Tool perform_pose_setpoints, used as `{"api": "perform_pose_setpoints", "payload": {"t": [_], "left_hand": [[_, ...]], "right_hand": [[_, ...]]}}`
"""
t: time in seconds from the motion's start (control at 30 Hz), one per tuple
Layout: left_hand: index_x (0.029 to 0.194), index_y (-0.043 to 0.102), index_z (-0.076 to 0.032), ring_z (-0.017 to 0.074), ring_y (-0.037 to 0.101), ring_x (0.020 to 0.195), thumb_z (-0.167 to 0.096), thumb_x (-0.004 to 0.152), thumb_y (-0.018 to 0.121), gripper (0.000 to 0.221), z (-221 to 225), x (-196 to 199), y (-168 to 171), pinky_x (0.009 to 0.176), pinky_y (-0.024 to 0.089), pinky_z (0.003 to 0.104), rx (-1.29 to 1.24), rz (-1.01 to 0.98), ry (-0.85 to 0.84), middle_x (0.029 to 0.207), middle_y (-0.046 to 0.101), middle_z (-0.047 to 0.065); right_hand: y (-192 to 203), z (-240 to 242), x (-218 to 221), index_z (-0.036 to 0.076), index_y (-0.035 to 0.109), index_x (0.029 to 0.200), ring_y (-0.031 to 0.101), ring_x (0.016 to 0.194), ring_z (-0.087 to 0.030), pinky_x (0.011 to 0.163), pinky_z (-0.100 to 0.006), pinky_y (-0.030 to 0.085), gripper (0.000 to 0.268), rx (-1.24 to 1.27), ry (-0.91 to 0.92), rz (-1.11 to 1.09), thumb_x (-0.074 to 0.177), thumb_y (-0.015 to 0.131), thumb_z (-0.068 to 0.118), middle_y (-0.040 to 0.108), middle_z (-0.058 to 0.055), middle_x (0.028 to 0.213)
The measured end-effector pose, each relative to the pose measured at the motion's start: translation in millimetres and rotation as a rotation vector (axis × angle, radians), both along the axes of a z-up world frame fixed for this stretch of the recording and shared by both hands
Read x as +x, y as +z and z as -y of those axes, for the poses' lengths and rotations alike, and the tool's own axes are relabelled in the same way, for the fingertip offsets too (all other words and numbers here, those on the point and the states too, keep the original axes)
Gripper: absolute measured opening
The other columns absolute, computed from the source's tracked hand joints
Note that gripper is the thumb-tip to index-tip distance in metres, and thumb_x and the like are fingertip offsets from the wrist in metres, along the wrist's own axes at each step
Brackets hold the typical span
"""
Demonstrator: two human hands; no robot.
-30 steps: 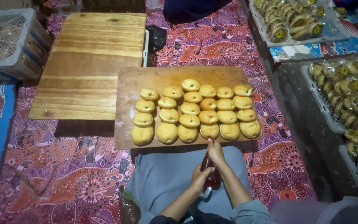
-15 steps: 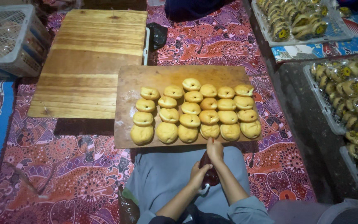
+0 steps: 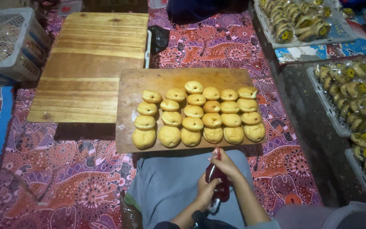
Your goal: The person sits on the floor and uses a piping bag to inject red and then brown filling into rows of small round pastries arranged on a wooden board. The person switches between two fillings and continues filling each pastry one by one.
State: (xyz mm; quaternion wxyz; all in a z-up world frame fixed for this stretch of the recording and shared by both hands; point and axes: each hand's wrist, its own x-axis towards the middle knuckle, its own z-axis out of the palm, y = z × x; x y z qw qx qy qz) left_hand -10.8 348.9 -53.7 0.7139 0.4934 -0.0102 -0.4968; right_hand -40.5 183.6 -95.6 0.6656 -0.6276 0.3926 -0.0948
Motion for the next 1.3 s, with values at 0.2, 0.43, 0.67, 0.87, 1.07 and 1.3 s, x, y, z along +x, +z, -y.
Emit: {"api": "perform_pose_setpoints", "payload": {"t": [0.2,0.43,0.67,0.87,1.07,1.3], "left_hand": [[0.123,0.061,-0.005,0.0176,0.07,0.088,-0.005,0.082,0.068,0.041,7.7,-3.3,20.9,0.08,0.058,0.036,-0.094,-0.071,0.006,0.103,0.071,0.006],[0.124,0.061,0.0,0.0183,0.07,0.099,-0.009,0.084,0.074,0.043,38.2,23.0,31.6,0.091,0.056,0.034,-0.112,0.105,0.026,0.11,0.072,0.009],[0.125,0.063,-0.001,0.0174,0.068,0.101,-0.008,0.083,0.074,0.044,66.6,50.5,40.1,0.091,0.055,0.032,-0.163,0.091,-0.01,0.112,0.071,0.008],[0.125,0.062,0.0,0.0185,0.068,0.1,-0.007,0.084,0.072,0.043,78.4,59.5,39.4,0.089,0.054,0.034,-0.151,-0.011,-0.024,0.11,0.071,0.009],[0.126,0.062,0.0,0.0183,0.068,0.103,-0.006,0.083,0.069,0.044,83.2,62.4,33.9,0.093,0.054,0.033,-0.189,-0.044,-0.002,0.113,0.071,0.008],[0.126,0.062,0.0,0.0187,0.068,0.101,-0.006,0.085,0.067,0.042,87.3,67.8,34.2,0.09,0.056,0.034,-0.21,-0.067,0.016,0.112,0.07,0.009]], "right_hand": [[51.0,-11.0,8.1,0.003,0.063,0.111,0.065,0.083,-0.014,0.076,-0.031,0.054,0.036,-0.406,-0.068,-0.05,0.081,0.078,0.016,0.07,-0.007,0.092],[82.7,25.1,43.0,-0.001,0.066,0.115,0.068,0.08,-0.019,0.075,-0.035,0.055,0.04,-0.511,0.003,-0.182,0.09,0.073,0.029,0.073,-0.014,0.087],[86.8,57.5,66.8,-0.001,0.068,0.115,0.075,0.081,-0.029,0.074,-0.04,0.057,0.044,-0.578,0.009,-0.26,0.09,0.07,0.036,0.075,-0.02,0.088],[82.8,67.6,75.7,0.002,0.073,0.107,0.073,0.086,-0.041,0.076,-0.047,0.056,0.039,-0.654,-0.003,-0.384,0.09,0.068,0.037,0.074,-0.024,0.087],[81.9,69.1,84.2,-0.003,0.068,0.102,0.072,0.086,-0.044,0.076,-0.05,0.057,0.036,-0.74,-0.013,-0.405,0.091,0.069,0.031,0.072,-0.027,0.086],[87.9,67.5,95.2,-0.01,0.064,0.1,0.069,0.085,-0.05,0.076,-0.055,0.055,0.034,-0.775,0.018,-0.47,0.094,0.065,0.024,0.068,-0.035,0.084]]}}
